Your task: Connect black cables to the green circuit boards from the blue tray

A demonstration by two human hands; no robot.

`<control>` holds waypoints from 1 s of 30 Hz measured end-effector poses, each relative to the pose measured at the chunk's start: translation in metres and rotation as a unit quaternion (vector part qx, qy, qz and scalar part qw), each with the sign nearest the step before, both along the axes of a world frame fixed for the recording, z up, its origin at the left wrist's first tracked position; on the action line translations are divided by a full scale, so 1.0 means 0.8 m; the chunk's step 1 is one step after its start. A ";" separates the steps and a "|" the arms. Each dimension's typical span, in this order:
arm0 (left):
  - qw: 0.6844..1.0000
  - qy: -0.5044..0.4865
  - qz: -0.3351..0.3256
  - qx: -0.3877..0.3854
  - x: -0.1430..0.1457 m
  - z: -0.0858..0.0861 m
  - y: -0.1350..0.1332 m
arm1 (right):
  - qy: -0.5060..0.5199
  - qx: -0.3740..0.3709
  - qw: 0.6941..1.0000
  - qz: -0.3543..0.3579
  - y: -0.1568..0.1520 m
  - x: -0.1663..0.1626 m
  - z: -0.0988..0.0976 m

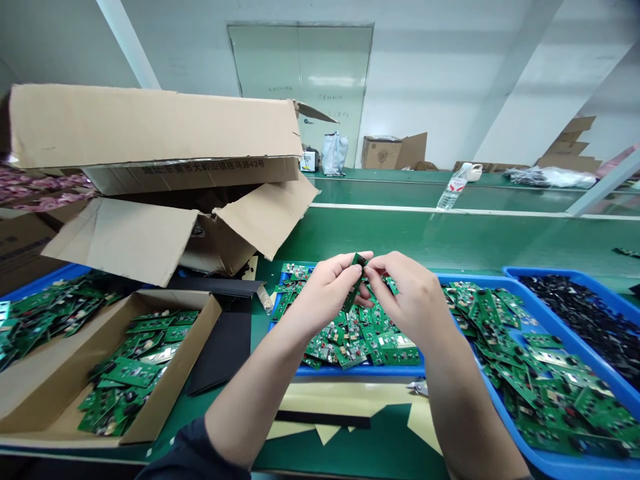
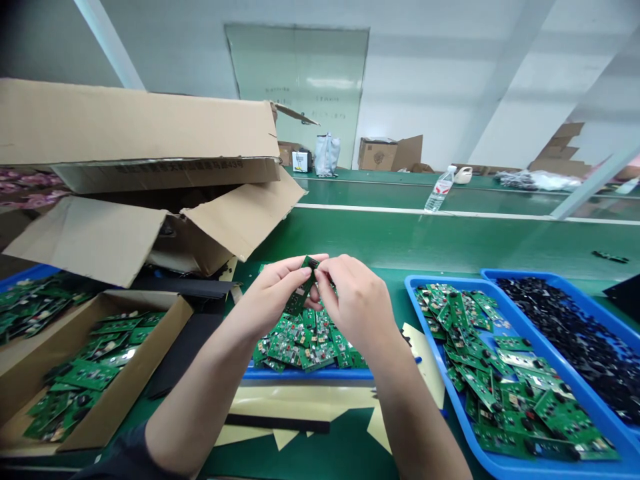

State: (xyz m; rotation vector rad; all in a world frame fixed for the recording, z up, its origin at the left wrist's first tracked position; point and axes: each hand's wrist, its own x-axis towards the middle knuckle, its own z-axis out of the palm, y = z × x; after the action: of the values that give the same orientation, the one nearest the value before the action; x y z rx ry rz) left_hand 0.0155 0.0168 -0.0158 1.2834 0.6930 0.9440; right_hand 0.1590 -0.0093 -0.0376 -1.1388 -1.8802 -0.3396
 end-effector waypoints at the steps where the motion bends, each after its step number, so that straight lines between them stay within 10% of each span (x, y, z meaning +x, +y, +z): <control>1: 1.000 -0.001 -0.001 0.001 0.001 0.000 0.000 | -0.002 0.001 1.000 -0.001 0.000 0.000 0.000; 22: 0.952 0.170 0.084 0.242 0.007 -0.010 -0.001 | 0.037 -0.074 0.995 -0.048 0.000 -0.003 -0.001; 30: 0.960 0.160 0.066 0.218 0.006 -0.011 -0.001 | 0.167 -0.160 0.970 -0.074 -0.002 -0.009 0.000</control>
State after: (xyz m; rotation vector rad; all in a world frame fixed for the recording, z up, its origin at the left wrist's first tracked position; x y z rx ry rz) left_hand 0.0203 0.0160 -0.0248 1.8257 0.8591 1.0447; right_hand 0.1520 -0.0112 -0.0374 -1.4567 -1.5883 0.0786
